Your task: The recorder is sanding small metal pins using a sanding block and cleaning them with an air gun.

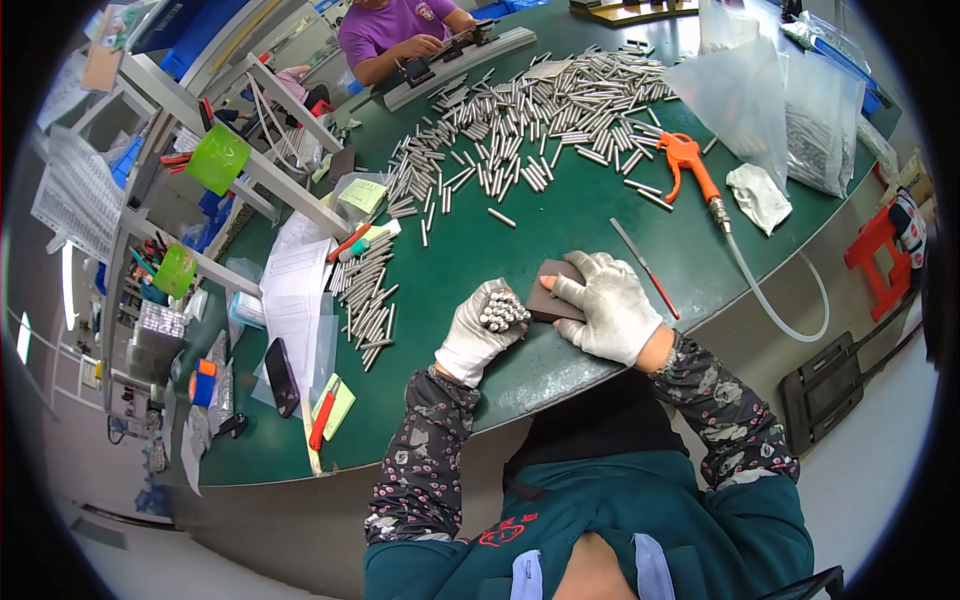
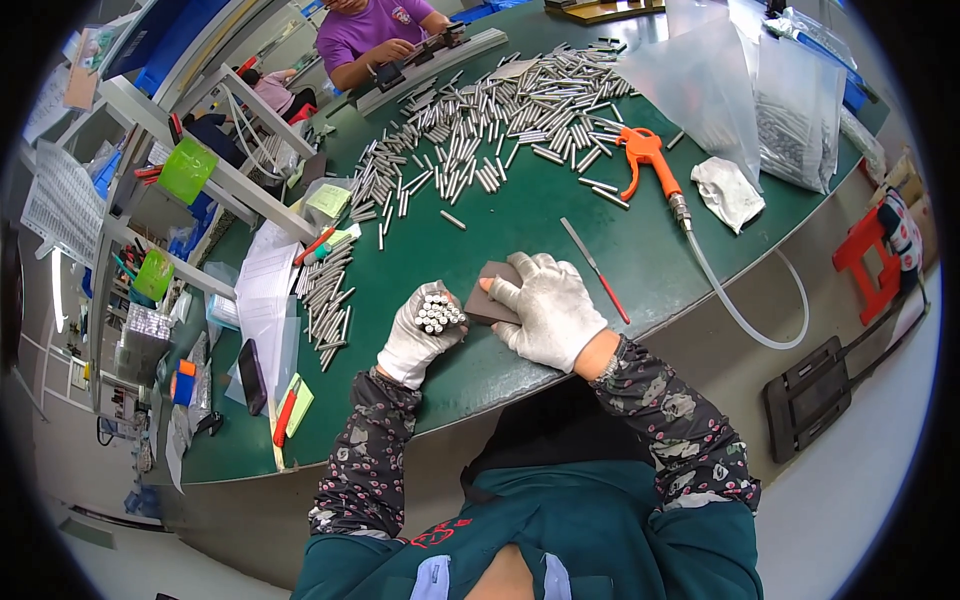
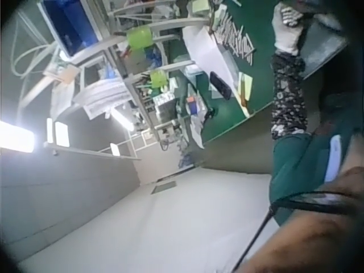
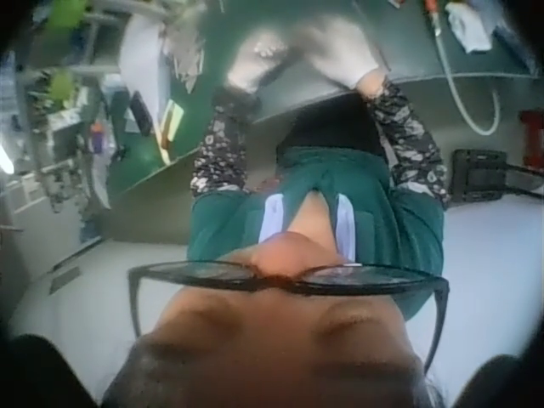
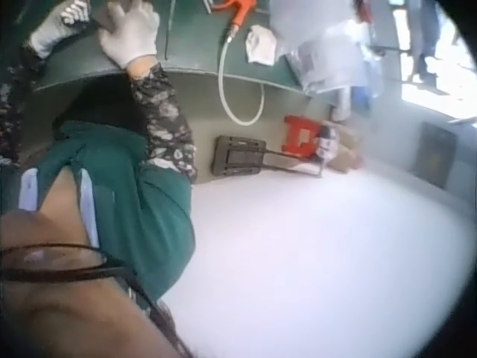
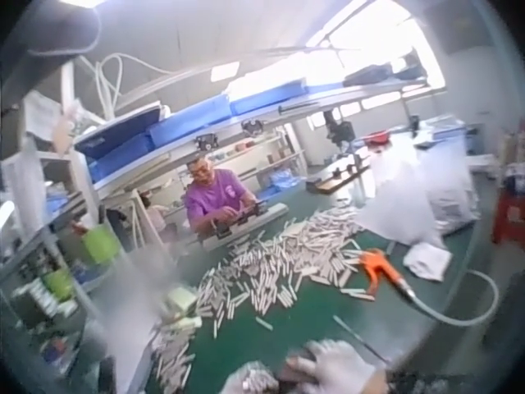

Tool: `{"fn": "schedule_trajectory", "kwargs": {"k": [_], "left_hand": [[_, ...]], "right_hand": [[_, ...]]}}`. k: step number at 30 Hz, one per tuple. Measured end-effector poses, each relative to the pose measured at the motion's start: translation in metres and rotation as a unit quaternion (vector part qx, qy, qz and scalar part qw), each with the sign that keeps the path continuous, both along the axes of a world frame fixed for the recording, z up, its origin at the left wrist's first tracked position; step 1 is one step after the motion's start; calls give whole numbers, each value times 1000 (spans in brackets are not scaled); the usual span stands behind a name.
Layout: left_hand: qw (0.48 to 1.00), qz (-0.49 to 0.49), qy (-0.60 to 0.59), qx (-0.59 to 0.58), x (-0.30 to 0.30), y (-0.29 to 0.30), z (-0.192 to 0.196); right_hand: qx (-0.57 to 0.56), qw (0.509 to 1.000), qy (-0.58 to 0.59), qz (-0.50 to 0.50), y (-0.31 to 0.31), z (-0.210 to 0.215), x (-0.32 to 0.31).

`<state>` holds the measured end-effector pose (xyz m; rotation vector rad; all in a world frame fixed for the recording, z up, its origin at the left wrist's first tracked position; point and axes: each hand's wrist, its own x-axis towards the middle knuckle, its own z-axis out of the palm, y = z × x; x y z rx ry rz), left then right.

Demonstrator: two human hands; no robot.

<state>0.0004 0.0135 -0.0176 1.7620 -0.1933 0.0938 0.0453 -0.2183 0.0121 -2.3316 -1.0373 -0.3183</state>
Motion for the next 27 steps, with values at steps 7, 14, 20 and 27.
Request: {"fn": "schedule_trajectory", "kwargs": {"k": [7, 14, 20, 27], "left_hand": [[1000, 1, 5, 8, 0, 0, 1], [1000, 1, 5, 8, 0, 0, 4], [1000, 4, -1, 23, 0, -1, 3], [1000, -18, 14, 2, 1, -1, 6]], "right_hand": [[-8, 1000, -10, -2, 0, 0, -1], [-14, 1000, -12, -3, 0, -3, 0], [-6, 1000, -14, -6, 0, -6, 1], [134, 990, -26, -32, 5, 14, -1]]}}
